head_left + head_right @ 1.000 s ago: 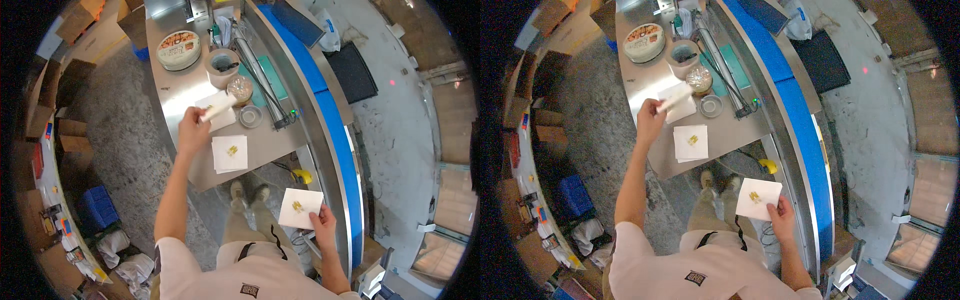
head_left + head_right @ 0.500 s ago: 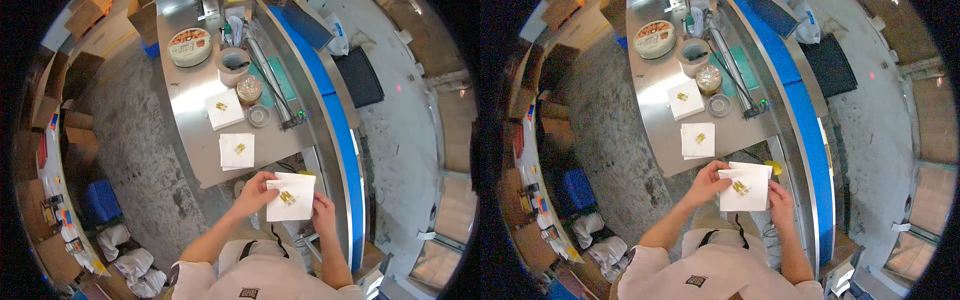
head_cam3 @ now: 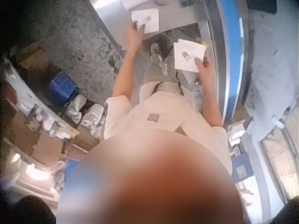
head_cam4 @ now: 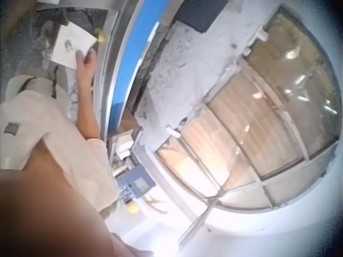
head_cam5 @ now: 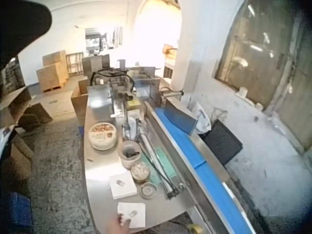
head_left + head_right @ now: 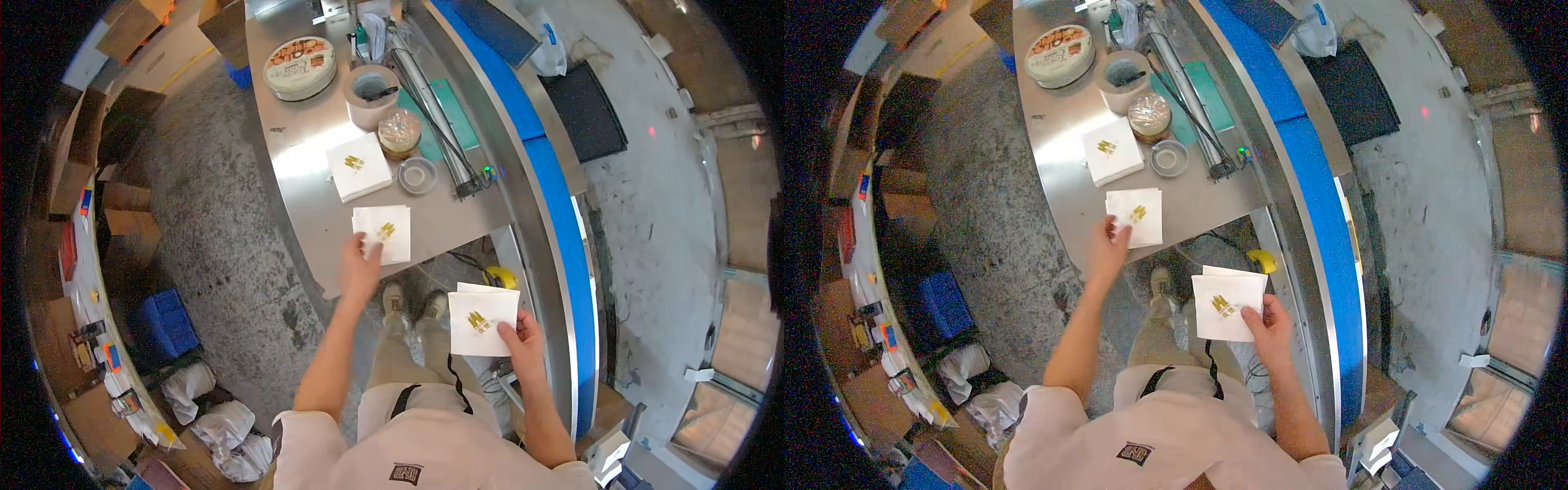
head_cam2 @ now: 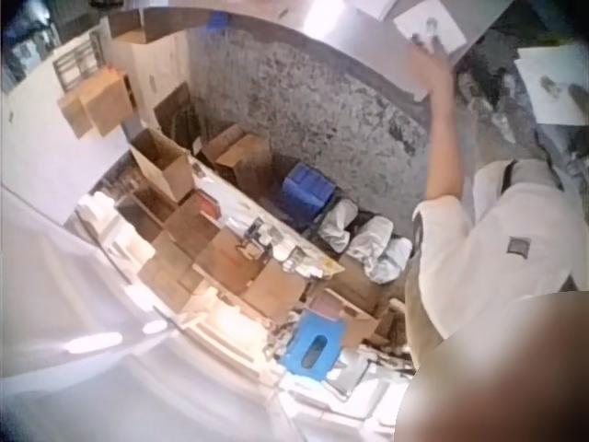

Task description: Organizing and packaging stacks of napkins from a production line.

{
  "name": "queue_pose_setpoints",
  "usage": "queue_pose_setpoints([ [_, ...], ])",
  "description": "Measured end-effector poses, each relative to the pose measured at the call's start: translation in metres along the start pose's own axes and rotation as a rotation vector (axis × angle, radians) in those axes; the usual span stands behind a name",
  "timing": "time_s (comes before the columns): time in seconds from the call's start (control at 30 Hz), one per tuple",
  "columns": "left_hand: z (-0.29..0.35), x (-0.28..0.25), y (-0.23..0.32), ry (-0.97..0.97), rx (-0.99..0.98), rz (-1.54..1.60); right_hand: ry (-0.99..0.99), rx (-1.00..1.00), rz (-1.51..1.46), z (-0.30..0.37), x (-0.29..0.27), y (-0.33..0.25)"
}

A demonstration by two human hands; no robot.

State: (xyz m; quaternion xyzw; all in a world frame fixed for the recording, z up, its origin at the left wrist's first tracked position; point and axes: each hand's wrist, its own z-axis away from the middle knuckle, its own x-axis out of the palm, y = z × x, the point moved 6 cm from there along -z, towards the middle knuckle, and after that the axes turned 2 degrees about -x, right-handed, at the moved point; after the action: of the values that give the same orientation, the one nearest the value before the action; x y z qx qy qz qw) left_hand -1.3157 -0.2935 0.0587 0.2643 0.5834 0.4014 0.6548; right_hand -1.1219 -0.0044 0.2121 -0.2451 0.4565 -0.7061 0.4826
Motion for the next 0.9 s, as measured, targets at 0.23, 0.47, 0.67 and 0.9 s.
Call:
queue_pose_setpoints([
  [0.23,-0.022,0.0,0.004,-0.083,-0.147,-0.237,0.013,0.0,0.042,0.007,-0.01,0.014],
  [0.47,-0.02,0.0,0.01,-0.109,-0.21,-0.233,-0.001,-0.016,0.062,0.009,-0.009,0.013],
  [0.67,-0.004,-0.005,0.038,0.068,-0.035,-0.219,0.015,-0.027,0.041,0.011,-0.008,0.008],
  [0.9,0.004,-0.007,0.033,-0.049,-0.174,0.385,0.02,-0.004,0.057,0.014,-0.007,0.006],
])
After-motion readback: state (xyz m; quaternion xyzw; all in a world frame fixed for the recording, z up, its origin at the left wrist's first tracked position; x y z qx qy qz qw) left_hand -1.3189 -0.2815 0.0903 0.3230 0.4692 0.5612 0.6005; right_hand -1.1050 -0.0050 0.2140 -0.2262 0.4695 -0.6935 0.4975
